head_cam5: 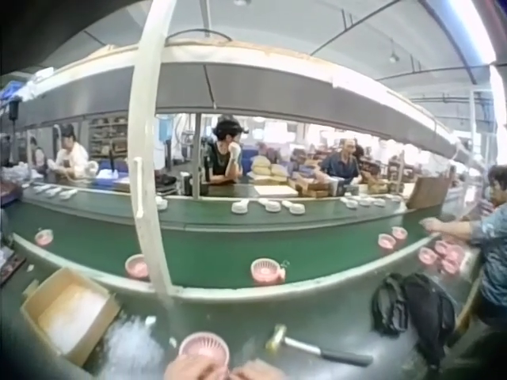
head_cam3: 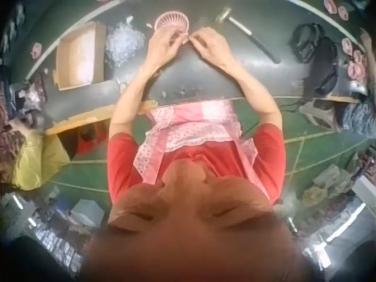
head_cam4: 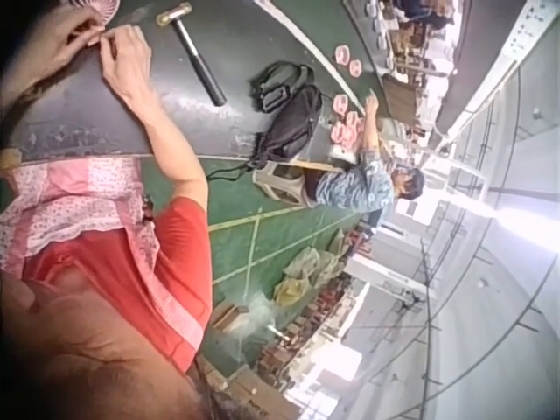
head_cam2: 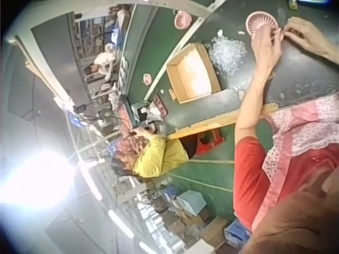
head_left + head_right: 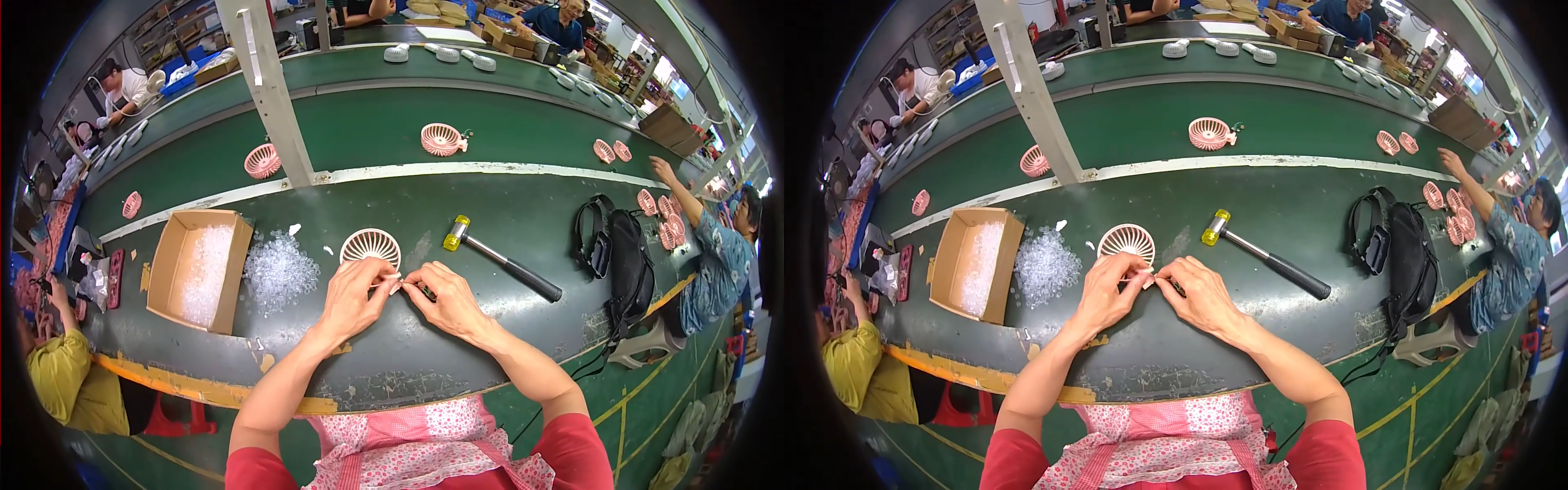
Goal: The person assembles a pink plastic fan housing by fitting plastic components together, using a yellow hammer to secure them.
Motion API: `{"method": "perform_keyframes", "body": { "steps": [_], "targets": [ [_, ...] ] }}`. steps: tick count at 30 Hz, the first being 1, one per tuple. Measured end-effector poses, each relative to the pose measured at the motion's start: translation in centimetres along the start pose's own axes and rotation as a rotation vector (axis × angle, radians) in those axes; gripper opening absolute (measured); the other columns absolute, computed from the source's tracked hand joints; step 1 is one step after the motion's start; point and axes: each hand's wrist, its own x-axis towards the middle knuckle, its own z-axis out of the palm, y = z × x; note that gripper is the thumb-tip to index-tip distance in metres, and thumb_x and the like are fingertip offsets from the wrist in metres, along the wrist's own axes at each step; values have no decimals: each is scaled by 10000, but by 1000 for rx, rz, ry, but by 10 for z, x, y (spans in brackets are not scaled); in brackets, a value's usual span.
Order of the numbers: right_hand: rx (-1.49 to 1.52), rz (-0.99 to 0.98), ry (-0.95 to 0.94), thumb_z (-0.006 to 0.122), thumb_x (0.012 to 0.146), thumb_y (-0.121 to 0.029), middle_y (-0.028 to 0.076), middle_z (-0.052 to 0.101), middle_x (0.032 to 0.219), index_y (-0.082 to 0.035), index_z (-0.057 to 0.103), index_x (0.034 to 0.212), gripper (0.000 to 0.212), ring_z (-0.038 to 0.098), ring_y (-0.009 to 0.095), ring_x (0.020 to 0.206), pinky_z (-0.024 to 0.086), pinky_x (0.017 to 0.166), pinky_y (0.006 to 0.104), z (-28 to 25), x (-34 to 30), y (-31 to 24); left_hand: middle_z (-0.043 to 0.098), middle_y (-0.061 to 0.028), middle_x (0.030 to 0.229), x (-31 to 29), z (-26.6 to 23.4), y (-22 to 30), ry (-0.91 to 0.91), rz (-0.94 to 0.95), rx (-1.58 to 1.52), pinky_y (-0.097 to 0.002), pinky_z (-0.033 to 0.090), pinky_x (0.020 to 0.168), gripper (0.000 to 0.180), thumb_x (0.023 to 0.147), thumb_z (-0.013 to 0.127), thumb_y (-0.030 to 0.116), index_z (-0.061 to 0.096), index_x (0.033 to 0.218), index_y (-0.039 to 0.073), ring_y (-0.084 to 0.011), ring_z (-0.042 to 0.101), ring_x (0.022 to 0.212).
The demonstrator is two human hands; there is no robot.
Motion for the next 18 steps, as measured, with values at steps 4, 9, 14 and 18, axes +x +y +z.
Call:
{"method": "perform_keyframes", "body": {
  "steps": [4, 9, 14, 18],
  "targets": [
    [-77, -47, 52, 708, 852, -58, 96, 612, 809, -28, 654, 914, 88, 601, 273, 779, 498, 667, 391, -2, 0, -7, 663, -89, 882, 1, 5, -3, 56, 65, 101, -414, 496, 728, 112, 890, 662, 84, 609, 986, 60, -318, 643, 780],
    [-127, -97, 92, 729, 833, -60, 81, 611, 774, -31, 669, 890, 88, 597, 259, 725, 498, 637, 381, 2, -1, -12, 651, -89, 904, 0, 11, -9, 81, 89, 175, -417, 497, 707, 134, 890, 657, 69, 592, 1007, 64, -316, 638, 771],
    [-110, -96, 92, 731, 831, -60, 82, 617, 741, -27, 678, 888, 84, 600, 264, 692, 501, 629, 381, 3, -2, -13, 614, -87, 880, 0, 14, -8, 84, 166, 265, -400, 504, 694, 175, 866, 685, 75, 593, 1014, 71, -296, 641, 764],
    [-89, -103, 93, 731, 832, -61, 91, 639, 752, -20, 685, 906, 96, 611, 269, 691, 505, 636, 376, 6, -5, -10, 603, -85, 871, 0, 16, -10, 97, 188, 270, -390, 508, 690, 186, 862, 689, 80, 593, 1020, 75, -285, 644, 763]
  ]
}}
